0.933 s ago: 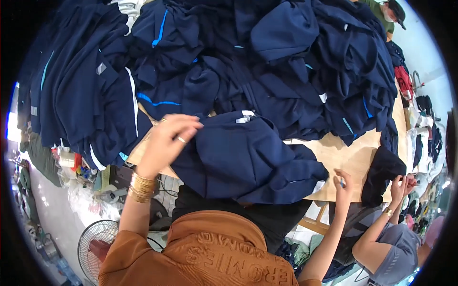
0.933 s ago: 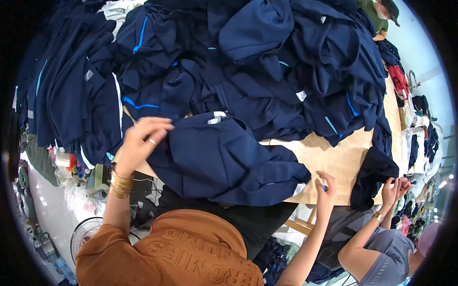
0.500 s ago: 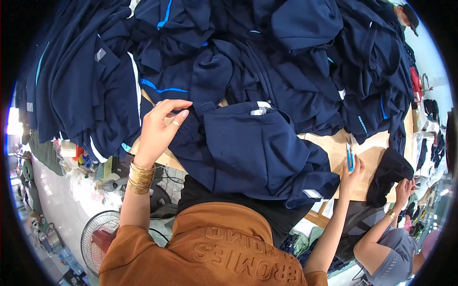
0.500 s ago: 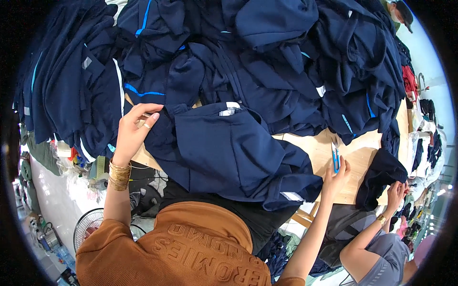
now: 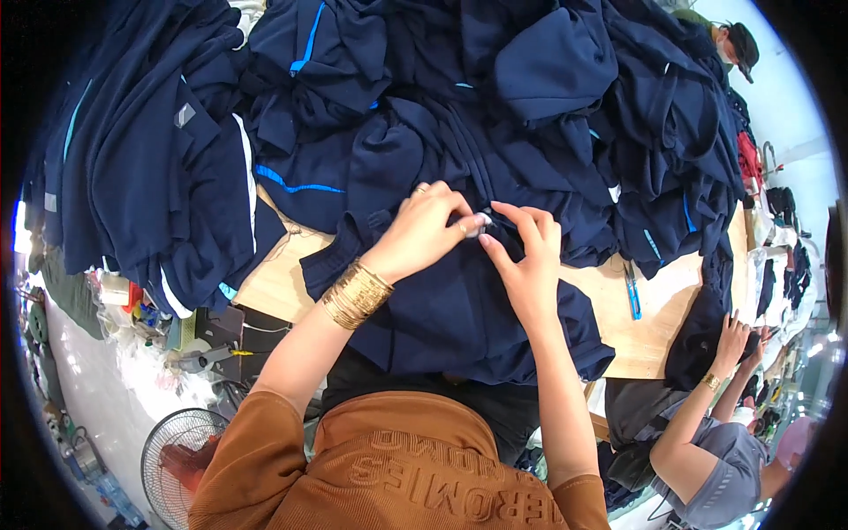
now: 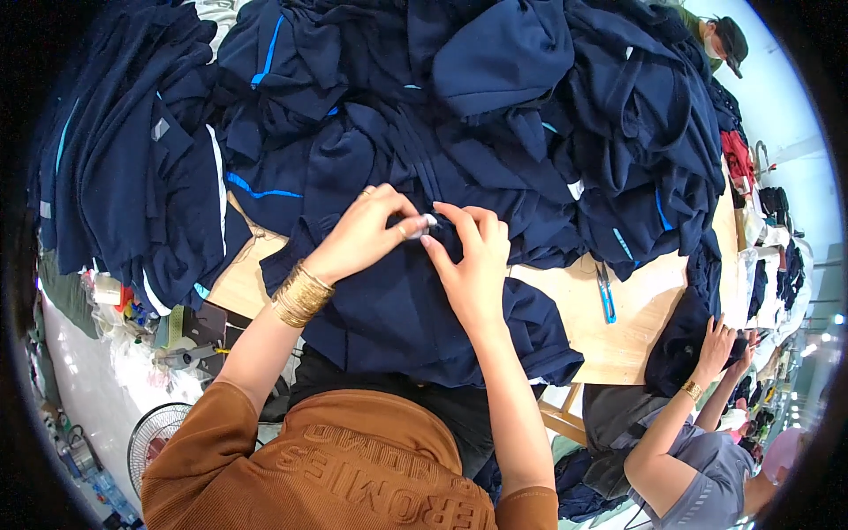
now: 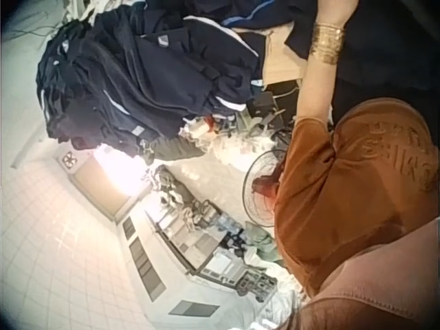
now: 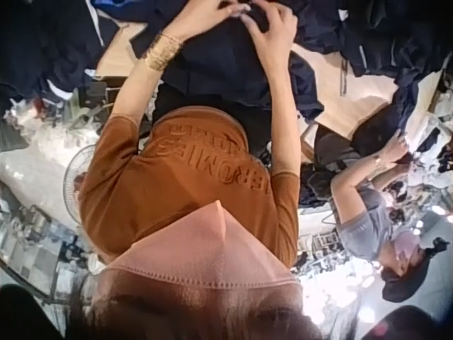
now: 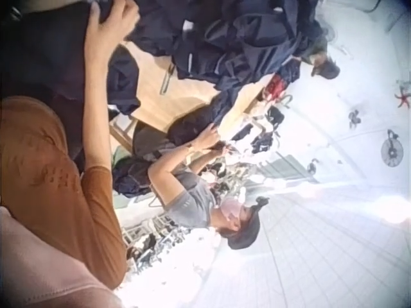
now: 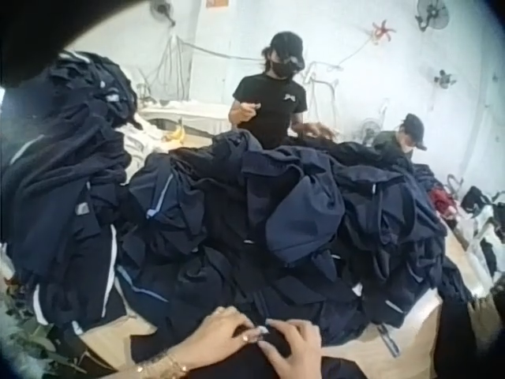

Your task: Trimming excess threads and inspecting tags on blue garments at a textile manufacturing workstation.

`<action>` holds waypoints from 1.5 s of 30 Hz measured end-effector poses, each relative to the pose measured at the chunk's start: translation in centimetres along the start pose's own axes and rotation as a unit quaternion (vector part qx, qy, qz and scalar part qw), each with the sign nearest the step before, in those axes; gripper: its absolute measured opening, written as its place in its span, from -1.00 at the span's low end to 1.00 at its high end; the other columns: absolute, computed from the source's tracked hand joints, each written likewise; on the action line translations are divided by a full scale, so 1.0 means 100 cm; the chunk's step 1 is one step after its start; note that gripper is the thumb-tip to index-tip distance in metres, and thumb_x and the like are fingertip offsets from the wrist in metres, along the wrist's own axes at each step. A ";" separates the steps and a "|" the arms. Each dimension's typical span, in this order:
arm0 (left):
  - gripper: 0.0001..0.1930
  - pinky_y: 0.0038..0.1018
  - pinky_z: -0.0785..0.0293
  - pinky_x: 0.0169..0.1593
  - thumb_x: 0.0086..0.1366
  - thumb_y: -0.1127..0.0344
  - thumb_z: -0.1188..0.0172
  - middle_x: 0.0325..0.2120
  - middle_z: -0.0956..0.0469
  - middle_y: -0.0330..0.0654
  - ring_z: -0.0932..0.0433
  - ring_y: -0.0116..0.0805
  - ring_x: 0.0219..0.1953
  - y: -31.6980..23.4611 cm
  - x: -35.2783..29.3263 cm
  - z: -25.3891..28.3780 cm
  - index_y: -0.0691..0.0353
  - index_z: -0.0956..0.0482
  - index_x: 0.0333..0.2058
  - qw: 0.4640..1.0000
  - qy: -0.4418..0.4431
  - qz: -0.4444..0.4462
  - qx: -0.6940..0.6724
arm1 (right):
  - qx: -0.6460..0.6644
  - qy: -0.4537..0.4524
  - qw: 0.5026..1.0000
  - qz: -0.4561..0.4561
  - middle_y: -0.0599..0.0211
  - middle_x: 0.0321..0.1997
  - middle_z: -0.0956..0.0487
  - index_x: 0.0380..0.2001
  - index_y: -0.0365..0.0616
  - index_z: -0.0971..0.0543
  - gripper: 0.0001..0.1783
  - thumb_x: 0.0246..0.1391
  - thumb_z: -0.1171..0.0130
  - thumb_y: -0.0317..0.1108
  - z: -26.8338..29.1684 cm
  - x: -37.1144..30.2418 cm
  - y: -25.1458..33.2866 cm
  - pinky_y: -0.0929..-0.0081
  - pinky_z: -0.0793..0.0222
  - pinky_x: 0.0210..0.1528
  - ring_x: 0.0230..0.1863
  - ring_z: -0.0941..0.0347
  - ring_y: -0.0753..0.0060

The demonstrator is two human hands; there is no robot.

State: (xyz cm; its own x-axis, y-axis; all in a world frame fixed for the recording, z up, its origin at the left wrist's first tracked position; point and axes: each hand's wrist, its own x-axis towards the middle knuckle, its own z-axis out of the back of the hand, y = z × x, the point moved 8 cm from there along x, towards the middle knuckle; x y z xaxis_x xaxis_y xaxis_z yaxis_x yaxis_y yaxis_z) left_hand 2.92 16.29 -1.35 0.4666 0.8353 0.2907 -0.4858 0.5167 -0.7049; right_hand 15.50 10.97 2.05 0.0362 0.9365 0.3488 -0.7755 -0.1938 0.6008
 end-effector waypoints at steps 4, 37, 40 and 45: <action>-0.80 -0.56 -0.34 -0.30 0.16 0.26 -0.15 -0.49 -0.49 -0.21 -0.43 -0.48 -0.41 0.005 0.000 -0.013 0.31 -0.51 -0.49 0.972 0.046 0.108 -0.205 | 0.014 -0.019 1.000 -0.006 0.34 -0.36 -0.41 -0.35 -0.07 -0.55 -0.78 -0.18 -0.24 -0.42 0.002 0.001 -0.007 0.42 -0.18 -0.14 -0.25 -0.29 0.31; -0.84 -0.70 -0.36 -0.30 0.16 0.47 -0.15 -0.47 -0.56 -0.21 -0.47 -0.64 -0.40 -0.023 -0.017 -0.016 0.28 -0.38 -0.30 0.832 0.069 0.192 -0.516 | 0.118 -0.134 0.983 -0.046 0.28 -0.37 -0.39 -0.51 -0.18 -0.48 -0.93 -0.12 -0.19 -0.51 0.042 -0.029 0.009 0.51 -0.21 -0.17 -0.27 -0.32 0.38; -0.83 -0.70 -0.36 -0.29 0.14 0.46 -0.17 -0.44 -0.56 -0.21 -0.48 -0.62 -0.40 -0.020 -0.019 -0.016 0.27 -0.38 -0.30 0.828 0.064 0.200 -0.521 | 0.224 -0.190 0.949 -0.119 0.32 -0.36 -0.35 -0.48 -0.22 -0.43 -0.92 -0.05 -0.14 -0.49 0.053 -0.030 -0.011 0.57 -0.21 -0.19 -0.29 -0.31 0.45; -0.85 -0.71 -0.35 -0.30 0.18 0.46 -0.12 -0.48 -0.55 -0.24 -0.47 -0.64 -0.40 -0.024 -0.023 -0.014 0.27 -0.38 -0.27 0.822 0.068 0.207 -0.526 | 0.172 -0.140 0.971 -0.091 0.32 -0.37 -0.42 -0.43 -0.19 -0.54 -0.92 -0.09 -0.17 -0.52 0.055 -0.033 0.003 0.57 -0.24 -0.19 -0.28 -0.35 0.43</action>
State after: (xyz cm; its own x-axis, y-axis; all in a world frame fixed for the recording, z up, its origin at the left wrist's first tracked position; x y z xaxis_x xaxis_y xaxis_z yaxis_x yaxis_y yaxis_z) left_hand 4.07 12.86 -1.28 0.5350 0.8333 -0.1394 0.2511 -0.3144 -0.9155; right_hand 18.63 6.27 5.03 0.3597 0.8576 0.3677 -0.4862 -0.1640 0.8583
